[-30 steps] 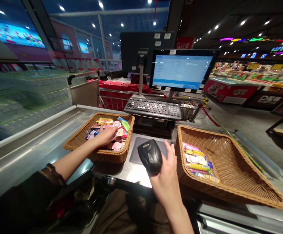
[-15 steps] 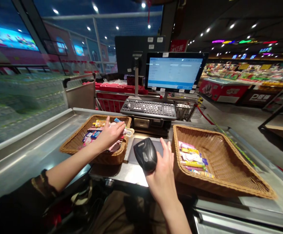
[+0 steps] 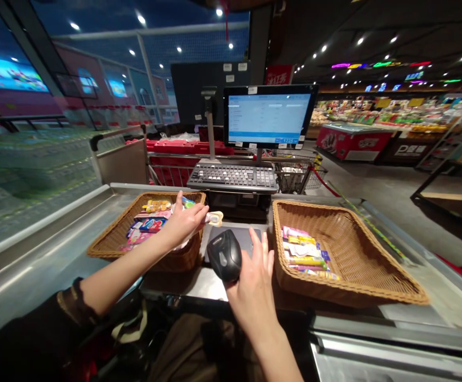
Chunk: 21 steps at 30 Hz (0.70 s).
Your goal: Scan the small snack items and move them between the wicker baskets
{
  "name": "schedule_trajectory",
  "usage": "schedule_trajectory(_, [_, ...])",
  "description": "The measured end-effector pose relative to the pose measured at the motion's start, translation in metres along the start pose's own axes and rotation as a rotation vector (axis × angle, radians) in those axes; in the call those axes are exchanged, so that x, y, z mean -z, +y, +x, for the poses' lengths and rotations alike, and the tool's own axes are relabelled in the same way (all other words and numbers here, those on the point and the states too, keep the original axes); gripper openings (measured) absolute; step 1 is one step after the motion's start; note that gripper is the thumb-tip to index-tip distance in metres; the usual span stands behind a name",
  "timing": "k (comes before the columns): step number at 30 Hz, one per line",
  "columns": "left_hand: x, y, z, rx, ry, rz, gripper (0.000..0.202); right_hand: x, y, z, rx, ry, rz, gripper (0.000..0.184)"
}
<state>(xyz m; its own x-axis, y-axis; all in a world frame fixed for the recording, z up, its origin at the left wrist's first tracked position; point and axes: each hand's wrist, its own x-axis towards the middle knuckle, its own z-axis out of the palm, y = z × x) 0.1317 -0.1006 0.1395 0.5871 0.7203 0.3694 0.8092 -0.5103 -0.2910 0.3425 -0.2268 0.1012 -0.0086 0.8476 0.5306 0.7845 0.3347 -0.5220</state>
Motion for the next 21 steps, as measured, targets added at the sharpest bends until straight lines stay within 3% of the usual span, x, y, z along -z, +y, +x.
schedule_trajectory(21, [0.008,0.018,0.025,-0.074,-0.080,0.033,0.035,0.010,0.019,-0.006,-0.012,0.053,0.003,0.047])
